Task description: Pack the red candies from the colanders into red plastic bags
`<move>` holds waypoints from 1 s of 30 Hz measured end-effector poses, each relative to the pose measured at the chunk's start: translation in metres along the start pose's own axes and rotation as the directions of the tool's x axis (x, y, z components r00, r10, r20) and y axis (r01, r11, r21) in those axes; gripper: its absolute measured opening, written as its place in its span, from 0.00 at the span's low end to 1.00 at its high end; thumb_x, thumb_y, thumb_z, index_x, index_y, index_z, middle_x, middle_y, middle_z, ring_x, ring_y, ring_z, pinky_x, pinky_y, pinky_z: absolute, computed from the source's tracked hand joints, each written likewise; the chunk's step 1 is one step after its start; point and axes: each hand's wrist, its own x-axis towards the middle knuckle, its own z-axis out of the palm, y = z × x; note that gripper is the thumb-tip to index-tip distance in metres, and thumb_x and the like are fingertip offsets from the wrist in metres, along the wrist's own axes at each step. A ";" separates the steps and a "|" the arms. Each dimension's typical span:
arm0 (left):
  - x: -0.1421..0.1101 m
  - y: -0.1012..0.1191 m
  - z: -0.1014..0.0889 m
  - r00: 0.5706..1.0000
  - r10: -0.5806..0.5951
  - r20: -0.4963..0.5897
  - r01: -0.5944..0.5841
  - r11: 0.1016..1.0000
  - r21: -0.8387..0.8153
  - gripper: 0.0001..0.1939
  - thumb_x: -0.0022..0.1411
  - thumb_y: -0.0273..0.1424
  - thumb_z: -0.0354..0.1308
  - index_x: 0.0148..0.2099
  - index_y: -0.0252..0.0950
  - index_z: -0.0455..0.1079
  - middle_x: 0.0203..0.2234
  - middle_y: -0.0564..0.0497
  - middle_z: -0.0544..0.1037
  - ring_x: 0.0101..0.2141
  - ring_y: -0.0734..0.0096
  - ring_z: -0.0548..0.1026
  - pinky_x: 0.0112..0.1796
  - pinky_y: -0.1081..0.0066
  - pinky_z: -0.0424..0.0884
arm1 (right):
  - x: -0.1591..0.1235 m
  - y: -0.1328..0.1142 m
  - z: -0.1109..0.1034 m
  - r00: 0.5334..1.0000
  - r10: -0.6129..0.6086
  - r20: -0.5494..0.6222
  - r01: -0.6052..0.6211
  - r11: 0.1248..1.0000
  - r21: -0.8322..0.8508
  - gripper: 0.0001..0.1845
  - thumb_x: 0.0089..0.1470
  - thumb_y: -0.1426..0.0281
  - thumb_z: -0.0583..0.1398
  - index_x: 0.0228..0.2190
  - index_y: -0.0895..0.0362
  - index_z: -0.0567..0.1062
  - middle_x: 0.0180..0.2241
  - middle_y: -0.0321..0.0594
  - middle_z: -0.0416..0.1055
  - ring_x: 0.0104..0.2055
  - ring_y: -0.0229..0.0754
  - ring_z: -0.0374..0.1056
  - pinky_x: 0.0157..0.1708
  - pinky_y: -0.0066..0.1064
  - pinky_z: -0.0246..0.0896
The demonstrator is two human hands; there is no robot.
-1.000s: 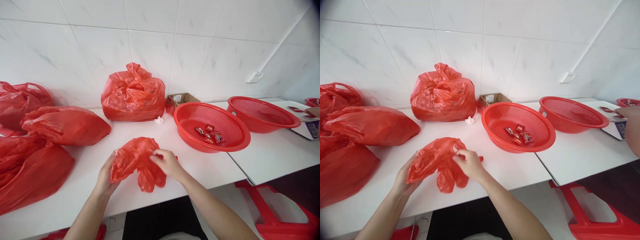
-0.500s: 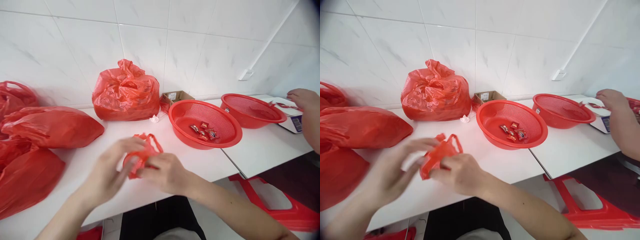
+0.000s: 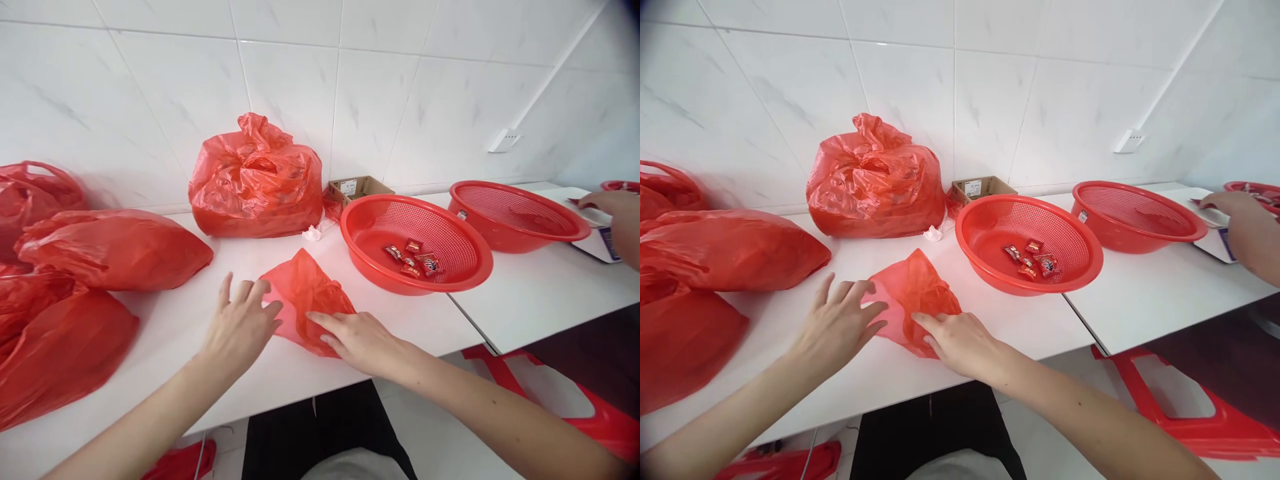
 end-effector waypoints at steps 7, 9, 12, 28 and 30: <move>0.011 0.003 0.055 0.990 -0.141 0.026 0.131 0.963 0.236 0.11 0.57 0.33 0.62 0.44 0.42 0.78 0.68 0.42 0.49 0.66 0.29 0.39 0.58 0.32 0.34 | 0.009 -0.004 0.012 0.995 -0.045 -0.090 0.054 0.994 0.100 0.22 0.60 0.73 0.55 0.56 0.52 0.68 0.56 0.43 0.68 0.50 0.48 0.71 0.45 0.38 0.67; 0.018 0.001 0.070 0.943 -0.333 0.026 0.330 0.940 0.081 0.17 0.59 0.37 0.59 0.51 0.42 0.75 0.68 0.40 0.45 0.65 0.28 0.42 0.57 0.32 0.41 | 0.008 -0.006 0.017 0.995 -0.064 -0.077 0.072 0.992 0.101 0.19 0.60 0.73 0.55 0.53 0.53 0.71 0.53 0.44 0.71 0.48 0.48 0.72 0.43 0.37 0.67; 0.029 0.003 0.083 0.882 -0.467 0.067 0.472 0.871 -0.137 0.29 0.58 0.37 0.59 0.62 0.45 0.65 0.68 0.37 0.42 0.62 0.33 0.56 0.55 0.39 0.55 | 0.006 -0.011 0.022 0.993 -0.093 -0.078 0.102 0.988 0.118 0.16 0.62 0.73 0.53 0.49 0.54 0.73 0.45 0.42 0.75 0.43 0.45 0.73 0.38 0.33 0.66; -0.007 -0.005 -0.013 0.806 -0.393 0.443 0.549 0.218 -0.807 0.32 0.46 0.25 0.61 0.56 0.45 0.72 0.26 0.53 0.73 0.26 0.70 0.71 0.31 0.72 0.71 | 0.001 0.023 -0.012 0.968 0.221 -0.117 -0.223 0.975 -0.010 0.37 0.56 0.70 0.58 0.65 0.50 0.56 0.55 0.55 0.66 0.46 0.57 0.71 0.42 0.50 0.64; -0.020 -0.017 -0.031 0.758 -0.459 0.465 0.559 0.088 -0.824 0.19 0.43 0.26 0.63 0.41 0.40 0.80 0.27 0.48 0.76 0.25 0.69 0.72 0.28 0.71 0.72 | 0.003 0.027 -0.024 0.965 0.229 -0.125 -0.226 0.973 0.036 0.37 0.53 0.69 0.61 0.63 0.53 0.59 0.52 0.54 0.70 0.48 0.58 0.70 0.44 0.48 0.64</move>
